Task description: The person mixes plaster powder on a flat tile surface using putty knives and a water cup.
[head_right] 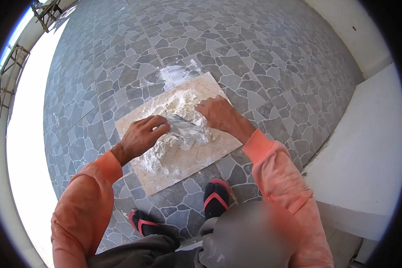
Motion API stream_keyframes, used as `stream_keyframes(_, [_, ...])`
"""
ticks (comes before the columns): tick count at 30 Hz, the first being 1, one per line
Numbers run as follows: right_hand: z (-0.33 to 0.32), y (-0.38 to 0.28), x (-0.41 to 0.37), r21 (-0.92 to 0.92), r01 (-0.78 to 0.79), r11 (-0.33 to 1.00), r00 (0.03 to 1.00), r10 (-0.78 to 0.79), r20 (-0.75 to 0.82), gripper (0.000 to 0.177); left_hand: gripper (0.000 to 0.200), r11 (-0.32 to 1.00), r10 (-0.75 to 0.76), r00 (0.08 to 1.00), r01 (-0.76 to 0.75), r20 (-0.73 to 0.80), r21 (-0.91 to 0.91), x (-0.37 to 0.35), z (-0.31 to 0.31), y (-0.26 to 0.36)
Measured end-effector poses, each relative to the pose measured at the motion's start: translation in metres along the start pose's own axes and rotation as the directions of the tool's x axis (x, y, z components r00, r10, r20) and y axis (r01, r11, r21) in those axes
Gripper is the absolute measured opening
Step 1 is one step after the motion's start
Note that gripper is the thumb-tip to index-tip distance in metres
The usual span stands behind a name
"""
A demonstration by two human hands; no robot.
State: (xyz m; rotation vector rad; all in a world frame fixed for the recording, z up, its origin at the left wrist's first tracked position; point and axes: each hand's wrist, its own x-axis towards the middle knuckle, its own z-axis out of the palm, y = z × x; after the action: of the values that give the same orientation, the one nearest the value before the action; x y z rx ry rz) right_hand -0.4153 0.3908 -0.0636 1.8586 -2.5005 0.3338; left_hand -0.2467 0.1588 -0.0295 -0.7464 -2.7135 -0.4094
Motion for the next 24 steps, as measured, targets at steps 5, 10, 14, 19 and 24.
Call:
stream_keyframes(5, [0.004,0.003,-0.003,-0.270,0.049,0.962,0.995,-0.069,-0.066,0.012,0.016,0.955,-0.289,0.950,0.277,-0.121,-0.101,0.003,-0.012,-0.008])
stream_keyframes(10, [-0.008,-0.010,-0.002,-0.397,0.116,0.911,0.961,-0.204,-0.187,0.011,0.019,0.926,-0.370,0.928,0.372,0.046,-0.065,0.018,-0.020,-0.016])
stream_keyframes(14, [-0.024,-0.017,0.005,-0.461,0.126,0.878,0.948,-0.243,-0.203,0.010,0.020,0.922,-0.365,0.915,0.381,0.170,-0.073,0.036,-0.016,-0.008])
stream_keyframes(19, [-0.036,-0.023,0.008,-0.439,0.145,0.886,0.952,-0.246,-0.181,0.008,0.021,0.931,-0.343,0.922,0.359,0.179,-0.069,0.042,0.008,-0.016])
stream_keyframes(24, [-0.041,-0.026,-0.010,-0.316,0.040,0.948,0.976,-0.104,-0.190,0.007,0.022,0.892,-0.435,0.879,0.450,0.195,-0.038,0.033,0.011,-0.029])
